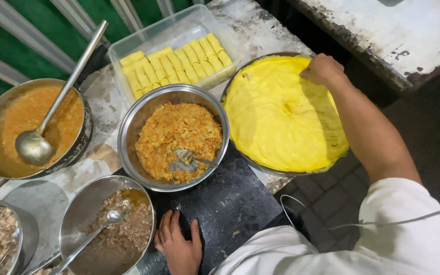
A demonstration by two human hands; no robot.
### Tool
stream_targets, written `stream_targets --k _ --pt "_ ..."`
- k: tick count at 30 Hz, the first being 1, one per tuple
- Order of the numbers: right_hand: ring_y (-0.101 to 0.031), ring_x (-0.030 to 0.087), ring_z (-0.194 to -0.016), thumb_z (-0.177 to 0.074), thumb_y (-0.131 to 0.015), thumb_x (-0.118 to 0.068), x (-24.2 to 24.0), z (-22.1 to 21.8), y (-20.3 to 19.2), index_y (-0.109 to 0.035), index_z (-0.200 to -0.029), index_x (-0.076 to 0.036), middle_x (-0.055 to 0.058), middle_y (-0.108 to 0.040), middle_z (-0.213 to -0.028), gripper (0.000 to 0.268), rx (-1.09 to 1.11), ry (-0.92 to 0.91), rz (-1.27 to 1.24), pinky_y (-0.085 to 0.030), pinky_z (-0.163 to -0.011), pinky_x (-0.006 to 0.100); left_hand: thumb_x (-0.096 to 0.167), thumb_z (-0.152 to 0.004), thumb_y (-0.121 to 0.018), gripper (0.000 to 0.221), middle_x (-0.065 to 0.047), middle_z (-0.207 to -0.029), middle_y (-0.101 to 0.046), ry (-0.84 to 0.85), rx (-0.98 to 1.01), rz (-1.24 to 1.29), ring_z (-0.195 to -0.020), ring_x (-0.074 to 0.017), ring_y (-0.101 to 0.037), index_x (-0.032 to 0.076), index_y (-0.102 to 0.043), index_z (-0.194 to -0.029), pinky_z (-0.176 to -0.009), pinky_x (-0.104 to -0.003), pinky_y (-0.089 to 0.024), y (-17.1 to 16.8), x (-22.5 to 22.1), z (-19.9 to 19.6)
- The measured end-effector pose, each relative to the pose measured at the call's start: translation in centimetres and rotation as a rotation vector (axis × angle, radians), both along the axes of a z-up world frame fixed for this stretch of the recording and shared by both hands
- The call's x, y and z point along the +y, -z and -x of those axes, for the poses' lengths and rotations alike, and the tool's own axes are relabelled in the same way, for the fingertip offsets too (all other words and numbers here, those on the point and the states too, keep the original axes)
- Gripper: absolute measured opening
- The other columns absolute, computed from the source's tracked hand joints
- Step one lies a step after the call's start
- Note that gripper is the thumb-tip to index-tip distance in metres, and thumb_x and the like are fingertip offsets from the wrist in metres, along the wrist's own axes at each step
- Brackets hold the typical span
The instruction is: The person is preparing food by peeling thin yellow wrappers, adding a spoonful of filling, and rolling them into cylinders.
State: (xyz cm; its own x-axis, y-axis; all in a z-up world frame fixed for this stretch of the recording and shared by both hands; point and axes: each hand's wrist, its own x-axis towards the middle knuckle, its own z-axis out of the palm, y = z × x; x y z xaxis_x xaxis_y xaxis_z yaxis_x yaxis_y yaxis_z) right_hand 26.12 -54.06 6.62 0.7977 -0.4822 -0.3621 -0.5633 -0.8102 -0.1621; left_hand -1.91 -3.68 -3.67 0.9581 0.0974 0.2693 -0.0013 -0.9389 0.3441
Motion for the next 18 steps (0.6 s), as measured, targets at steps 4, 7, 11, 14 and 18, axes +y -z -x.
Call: stream_targets --k 4,7,11,14,18 --pt "-0.033 0.022 -0.047 -0.099 -0.065 -0.035 0.4 -0.3 -0.7 -0.058 -0.075 -0.001 0.009 -0.043 -0.066 0.041 0.011 0.051 -0.079 -0.024 -0.041 0.037 0.047 -0.088 -0.057 0.050 -0.006 -0.138 -0.055 -0.008 0.006 0.034 -0.132 -0.0267 -0.047 0.012 -0.061 -0.124 -0.113 -0.050 -0.026 -0.1 0.0 0.0" --pt "-0.062 0.025 -0.073 -0.094 -0.068 -0.028 0.9 -0.3 -1.0 -0.075 -0.093 -0.003 0.012 -0.067 -0.082 0.027 -0.181 0.032 -0.267 -0.047 -0.061 0.041 0.046 -0.088 -0.058 0.048 -0.005 -0.136 -0.056 -0.007 -0.016 -0.001 -0.131 -0.0245 -0.049 0.013 -0.062 -0.123 -0.112 -0.046 -0.028 -0.2 0.0 0.0" --pt "-0.060 0.019 -0.082 -0.098 -0.061 -0.024 2.4 -0.4 -0.7 -0.065 -0.087 -0.005 0.009 -0.067 -0.093 0.022 -0.272 -0.007 -0.628 -0.049 -0.077 0.036 0.046 -0.089 -0.056 0.048 -0.006 -0.136 -0.056 0.008 -0.016 0.025 -0.130 -0.0266 -0.049 0.012 -0.061 -0.122 -0.112 -0.049 -0.026 -0.7 -0.2 0.0" --pt "-0.053 0.019 -0.078 -0.096 -0.065 -0.034 3.7 -0.1 -0.8 -0.053 -0.092 -0.010 0.008 -0.054 -0.087 0.027 -0.286 0.004 -0.563 -0.041 -0.070 0.036 0.046 -0.089 -0.056 0.048 -0.007 -0.136 -0.056 0.016 -0.020 0.030 -0.129 -0.0280 -0.049 0.011 -0.061 -0.122 -0.113 -0.049 -0.025 -1.1 -0.2 0.0" --pt "-0.058 0.033 -0.076 -0.085 -0.072 -0.063 4.7 -1.2 -0.7 -0.057 -0.118 0.002 0.019 -0.062 -0.097 0.075 -0.103 -0.017 -0.089 -0.037 -0.057 0.044 0.047 -0.090 -0.055 0.047 -0.008 -0.136 -0.056 0.017 -0.009 0.020 -0.131 -0.0299 -0.048 0.011 -0.063 -0.120 -0.113 -0.049 -0.024 -0.9 -0.1 -0.1"
